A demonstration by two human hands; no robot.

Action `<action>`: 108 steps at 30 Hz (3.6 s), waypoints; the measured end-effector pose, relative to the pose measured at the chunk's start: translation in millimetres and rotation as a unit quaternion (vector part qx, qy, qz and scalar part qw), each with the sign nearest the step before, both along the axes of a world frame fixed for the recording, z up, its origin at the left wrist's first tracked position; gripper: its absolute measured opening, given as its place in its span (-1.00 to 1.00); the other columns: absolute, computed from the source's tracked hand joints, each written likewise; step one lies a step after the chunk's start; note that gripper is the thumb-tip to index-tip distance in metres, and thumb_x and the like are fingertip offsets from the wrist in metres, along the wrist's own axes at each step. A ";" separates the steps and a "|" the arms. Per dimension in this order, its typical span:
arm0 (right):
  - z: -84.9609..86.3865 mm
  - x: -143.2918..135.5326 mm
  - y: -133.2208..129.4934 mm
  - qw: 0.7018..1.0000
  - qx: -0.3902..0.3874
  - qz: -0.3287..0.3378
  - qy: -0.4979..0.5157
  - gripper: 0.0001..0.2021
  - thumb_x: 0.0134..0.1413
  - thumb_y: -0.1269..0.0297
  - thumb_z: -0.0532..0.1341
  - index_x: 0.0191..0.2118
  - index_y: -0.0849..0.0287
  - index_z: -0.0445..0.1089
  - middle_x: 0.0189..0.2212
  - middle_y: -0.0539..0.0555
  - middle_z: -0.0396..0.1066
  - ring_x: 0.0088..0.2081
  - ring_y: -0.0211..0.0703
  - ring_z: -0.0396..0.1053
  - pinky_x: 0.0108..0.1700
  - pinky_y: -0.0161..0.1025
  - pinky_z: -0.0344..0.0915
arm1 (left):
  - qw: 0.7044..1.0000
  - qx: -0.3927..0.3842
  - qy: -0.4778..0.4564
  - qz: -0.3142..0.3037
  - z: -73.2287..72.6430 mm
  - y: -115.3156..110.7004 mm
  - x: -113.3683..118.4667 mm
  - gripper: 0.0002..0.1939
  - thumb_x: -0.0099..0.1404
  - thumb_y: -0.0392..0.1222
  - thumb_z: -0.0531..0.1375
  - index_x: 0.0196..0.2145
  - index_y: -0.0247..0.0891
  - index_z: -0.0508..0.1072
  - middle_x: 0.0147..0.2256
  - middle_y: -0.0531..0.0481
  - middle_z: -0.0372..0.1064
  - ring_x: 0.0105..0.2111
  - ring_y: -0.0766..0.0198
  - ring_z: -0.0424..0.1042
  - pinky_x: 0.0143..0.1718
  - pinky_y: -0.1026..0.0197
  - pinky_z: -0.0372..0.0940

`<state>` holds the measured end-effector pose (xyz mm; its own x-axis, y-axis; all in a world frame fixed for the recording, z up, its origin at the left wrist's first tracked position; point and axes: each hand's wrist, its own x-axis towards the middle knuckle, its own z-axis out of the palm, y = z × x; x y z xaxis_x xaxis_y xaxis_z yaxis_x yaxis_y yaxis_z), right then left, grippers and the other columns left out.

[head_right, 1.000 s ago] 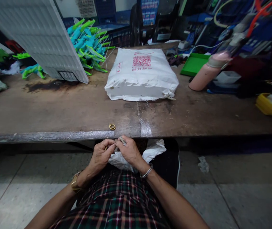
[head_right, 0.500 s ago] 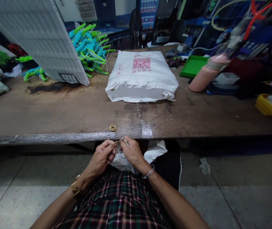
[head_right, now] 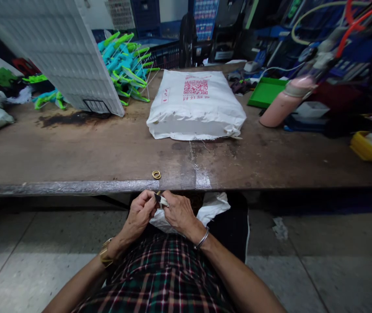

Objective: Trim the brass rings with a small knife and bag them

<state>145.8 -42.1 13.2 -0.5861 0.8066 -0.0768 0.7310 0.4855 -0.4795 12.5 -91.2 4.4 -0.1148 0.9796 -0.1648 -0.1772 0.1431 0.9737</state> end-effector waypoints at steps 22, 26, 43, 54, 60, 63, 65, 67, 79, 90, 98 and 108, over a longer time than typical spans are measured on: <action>8.9 -18.3 48.9 0.990 0.072 -0.093 -0.072 -0.82 0.12 0.30 -0.01 -0.22 0.17 0.28 -0.44 0.09 0.41 -0.44 -0.17 0.30 -0.42 -0.26 -0.07 | 0.973 -0.082 -0.209 -0.056 28.0 -9.0 -3.7 -0.65 0.21 0.08 0.08 -0.48 -0.29 0.26 -0.57 0.09 0.21 -0.71 0.51 0.03 -0.73 0.39 -0.12; 4.8 -42.7 64.7 0.990 0.071 -0.110 -0.047 -0.79 0.15 0.19 0.01 -0.22 0.17 0.27 -0.34 0.11 0.41 -0.37 -0.17 0.31 -0.40 -0.27 -0.03 | 0.956 -0.098 -0.276 0.003 16.7 -2.2 -14.8 -0.70 0.15 0.00 0.17 -0.47 -0.31 0.25 -0.46 0.02 0.31 -0.67 0.51 0.14 -0.74 0.42 -0.07; -8.5 -42.6 97.5 0.988 0.018 -0.145 0.048 -0.89 0.00 0.33 0.01 -0.39 0.17 0.26 -0.55 -0.01 0.28 -0.50 -0.27 0.17 -0.44 -0.32 -0.02 | 0.880 -0.181 -0.430 0.094 -4.7 13.7 -37.7 -0.77 -0.03 -0.24 0.32 -0.50 -0.34 0.32 -0.49 -0.02 0.38 -0.48 0.31 0.41 -0.71 0.45 -0.02; -3.1 -37.1 87.6 0.879 -0.303 -0.211 0.302 -0.85 -0.18 0.20 0.12 -0.52 0.13 0.14 -0.75 -0.21 0.03 -0.74 -0.44 -0.13 -0.68 -0.40 -0.21 | 0.953 -0.037 -0.298 0.044 -0.3 55.2 -38.1 -0.66 -0.04 -0.14 0.33 -0.33 -0.30 0.33 -0.53 0.09 0.30 -0.53 0.39 0.37 -0.69 0.45 0.06; 10.4 -39.0 79.7 0.839 -0.393 -0.196 0.322 -0.81 -0.27 0.20 0.18 -0.52 0.15 0.15 -0.74 -0.23 0.04 -0.75 -0.50 -0.15 -0.70 -0.42 -0.25 | 0.997 0.022 -0.060 0.036 -2.1 63.5 -34.6 -0.68 0.13 -0.11 0.17 -0.18 -0.32 0.37 -0.65 0.16 0.23 -0.73 0.49 0.11 -0.68 0.39 0.02; 11.6 -40.5 78.0 0.820 -0.426 -0.188 0.332 -0.80 -0.28 0.21 0.20 -0.50 0.15 0.17 -0.73 -0.22 0.08 -0.76 -0.51 -0.15 -0.71 -0.43 -0.25 | 0.997 0.066 0.027 0.037 -0.7 64.0 -33.7 -0.77 0.15 -0.17 0.13 -0.25 -0.31 0.42 -0.64 0.15 0.21 -0.67 0.46 0.12 -0.61 0.38 0.05; 10.4 -41.9 77.1 0.813 -0.442 -0.181 0.335 -0.81 -0.28 0.22 0.19 -0.50 0.16 0.18 -0.73 -0.22 0.08 -0.77 -0.52 -0.15 -0.71 -0.43 -0.26 | 0.992 0.097 0.061 0.042 -1.6 64.4 -34.3 -0.80 0.16 -0.19 0.13 -0.27 -0.29 0.43 -0.56 0.10 0.30 -0.60 0.43 0.19 -0.54 0.37 0.10; 8.6 -43.5 76.5 0.807 -0.454 -0.175 0.333 -0.82 -0.28 0.24 0.18 -0.50 0.15 0.18 -0.74 -0.23 0.06 -0.78 -0.52 -0.17 -0.71 -0.44 -0.27 | 0.988 0.122 0.086 0.039 -3.6 65.1 -35.8 -0.83 0.17 -0.20 0.12 -0.28 -0.27 0.42 -0.46 0.05 0.35 -0.51 0.39 0.25 -0.45 0.35 0.14; 10.8 -41.2 73.3 0.943 -0.108 -0.175 0.261 -0.76 -0.01 0.10 0.05 -0.47 0.17 0.25 -0.61 -0.10 0.15 -0.55 -0.34 0.09 -0.48 -0.35 0.04 | 0.980 0.103 0.156 0.070 -10.2 66.0 -37.5 -0.87 0.22 -0.19 0.05 -0.43 -0.28 0.31 -0.50 0.07 0.25 -0.49 0.37 0.21 -0.41 0.32 0.12; -4.3 -51.9 71.2 0.917 -0.208 -0.160 0.299 -0.73 -0.01 0.11 0.02 -0.60 0.16 0.17 -0.70 -0.12 0.12 -0.62 -0.36 0.03 -0.53 -0.36 -0.01 | 0.985 0.093 0.122 0.077 -16.9 65.3 -29.9 -0.84 0.23 -0.14 0.06 -0.41 -0.28 0.30 -0.49 0.07 0.29 -0.48 0.38 0.25 -0.41 0.33 0.15; 1.2 -51.0 73.2 0.937 -0.155 -0.157 0.272 -0.79 -0.07 0.18 0.03 -0.59 0.15 0.16 -0.67 -0.12 0.13 -0.57 -0.34 0.10 -0.48 -0.36 0.03 | 0.999 -0.009 -0.034 0.017 -13.1 64.5 -31.1 -0.73 0.18 0.02 0.11 -0.39 -0.26 0.27 -0.63 0.19 0.13 -0.70 0.50 0.05 -0.68 0.40 -0.04; 0.6 -51.5 69.1 0.950 -0.134 -0.128 0.252 -0.77 -0.06 0.14 0.04 -0.59 0.15 0.12 -0.67 -0.13 0.06 -0.57 -0.35 0.03 -0.51 -0.36 -0.02 | 0.998 -0.034 -0.050 -0.006 -9.5 62.9 -30.5 -0.67 0.14 0.09 0.13 -0.42 -0.26 0.26 -0.63 0.17 0.17 -0.71 0.51 0.09 -0.72 0.43 -0.02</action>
<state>94.3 27.0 13.8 -0.3906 0.9185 -0.0615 0.4526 0.1334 -0.8817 -18.1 -28.3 -5.1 -0.0832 0.9672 -0.2402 -0.2716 0.2099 0.9392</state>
